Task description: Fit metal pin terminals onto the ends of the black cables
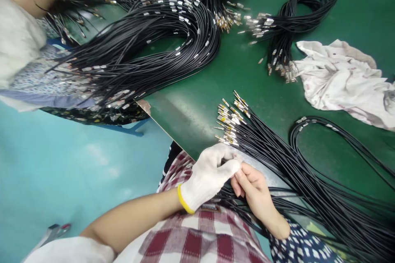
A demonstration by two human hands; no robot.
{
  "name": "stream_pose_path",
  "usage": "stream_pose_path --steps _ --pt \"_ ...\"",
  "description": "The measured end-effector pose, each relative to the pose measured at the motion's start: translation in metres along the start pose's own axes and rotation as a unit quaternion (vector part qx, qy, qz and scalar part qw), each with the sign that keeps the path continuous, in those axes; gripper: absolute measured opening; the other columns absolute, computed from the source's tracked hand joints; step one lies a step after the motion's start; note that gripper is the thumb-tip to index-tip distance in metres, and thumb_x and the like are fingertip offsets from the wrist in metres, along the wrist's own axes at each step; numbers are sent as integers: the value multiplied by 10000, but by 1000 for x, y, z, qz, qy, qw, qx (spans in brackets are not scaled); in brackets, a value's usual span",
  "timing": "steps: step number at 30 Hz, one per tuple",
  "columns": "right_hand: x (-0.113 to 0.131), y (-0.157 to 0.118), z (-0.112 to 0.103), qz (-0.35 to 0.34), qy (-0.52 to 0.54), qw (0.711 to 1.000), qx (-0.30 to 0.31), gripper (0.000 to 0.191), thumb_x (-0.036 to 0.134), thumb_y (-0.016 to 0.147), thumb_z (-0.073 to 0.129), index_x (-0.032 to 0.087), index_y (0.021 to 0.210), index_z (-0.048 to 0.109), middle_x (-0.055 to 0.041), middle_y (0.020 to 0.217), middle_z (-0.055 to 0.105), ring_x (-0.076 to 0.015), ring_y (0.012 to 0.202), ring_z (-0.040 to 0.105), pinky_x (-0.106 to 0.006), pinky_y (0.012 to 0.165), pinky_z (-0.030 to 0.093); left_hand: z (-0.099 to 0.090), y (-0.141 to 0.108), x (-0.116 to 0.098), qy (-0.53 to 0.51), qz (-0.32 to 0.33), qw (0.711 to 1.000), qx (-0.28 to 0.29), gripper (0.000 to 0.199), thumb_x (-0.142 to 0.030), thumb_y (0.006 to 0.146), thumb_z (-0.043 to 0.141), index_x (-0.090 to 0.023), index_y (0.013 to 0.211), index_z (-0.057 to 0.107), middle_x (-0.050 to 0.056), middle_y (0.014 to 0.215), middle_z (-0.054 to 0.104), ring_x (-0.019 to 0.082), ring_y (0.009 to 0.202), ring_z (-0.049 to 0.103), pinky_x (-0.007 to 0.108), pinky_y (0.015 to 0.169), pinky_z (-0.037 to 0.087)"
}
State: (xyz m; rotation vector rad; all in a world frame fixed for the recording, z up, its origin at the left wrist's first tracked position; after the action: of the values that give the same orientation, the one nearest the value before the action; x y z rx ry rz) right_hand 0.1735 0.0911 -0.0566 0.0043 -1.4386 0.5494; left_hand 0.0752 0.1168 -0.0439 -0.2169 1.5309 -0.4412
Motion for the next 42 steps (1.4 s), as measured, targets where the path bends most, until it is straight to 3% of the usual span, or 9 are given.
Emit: stream_pose_path --steps 17,19,22,27,30,34,38,42 --pt "1 0 0 -1 -27 1000 -12 478 542 993 501 195 665 526 53 492 435 -101 457 315 -251 477 257 -1 2 -11 41 41 998 21 177 -224 837 590 -180 669 559 0 797 618 135 785 600 236 738 468" --pt "2 0 1 -1 -19 1000 0 436 546 989 511 183 757 578 63 493 448 -97 450 313 -245 479 262 -1 -1 -13 42 34 998 39 174 -218 838 584 -179 670 561 -2 792 626 135 789 602 236 745 467" --pt "6 -7 12 12 -18 997 68 433 546 996 500 164 837 629 71 494 450 -90 448 323 -235 495 289 -4 -13 -16 64 14 995 73 81 -192 843 570 -182 779 617 -13 787 641 131 784 606 237 756 464" --pt "16 -34 27 56 -83 983 151 427 476 1040 431 163 906 689 58 544 461 -94 484 394 -219 509 329 -14 -43 -17 221 -7 965 143 115 -187 862 546 -225 876 654 -28 864 665 138 818 593 248 765 440" --pt "31 -47 27 35 -181 970 155 340 348 1040 460 187 898 723 28 624 551 -107 554 456 -211 524 347 -11 -56 -9 308 -27 927 214 127 -251 884 561 -239 828 675 -30 880 650 156 897 576 260 831 417" --pt "39 -55 30 18 -217 959 179 267 214 1018 473 205 870 695 20 710 637 -117 616 541 -212 589 407 -5 -68 11 303 -101 902 291 215 -332 919 536 -224 779 659 -31 829 604 145 836 562 247 765 417" --pt "36 -57 32 2 -206 967 152 250 197 1008 483 214 808 631 33 667 570 -109 564 467 -206 521 367 -1 -70 17 283 -122 905 294 179 -350 905 563 -223 826 661 -32 863 618 148 851 571 246 760 421" --pt "24 -61 30 22 -202 973 108 305 277 1040 448 213 752 525 31 667 525 -112 589 467 -211 553 385 2 -66 12 303 -95 908 272 175 -246 875 539 -202 713 586 -37 785 579 138 792 544 253 736 400"
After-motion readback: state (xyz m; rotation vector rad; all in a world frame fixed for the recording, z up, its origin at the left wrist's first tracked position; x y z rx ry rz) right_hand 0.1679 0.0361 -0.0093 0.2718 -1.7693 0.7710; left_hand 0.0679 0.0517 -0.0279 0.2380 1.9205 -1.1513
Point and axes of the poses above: each hand's wrist, its own y-axis towards the middle knuckle, its own z-axis out of the palm, x = y × z, the point moved 10 cm from there along y, towards the middle knuckle
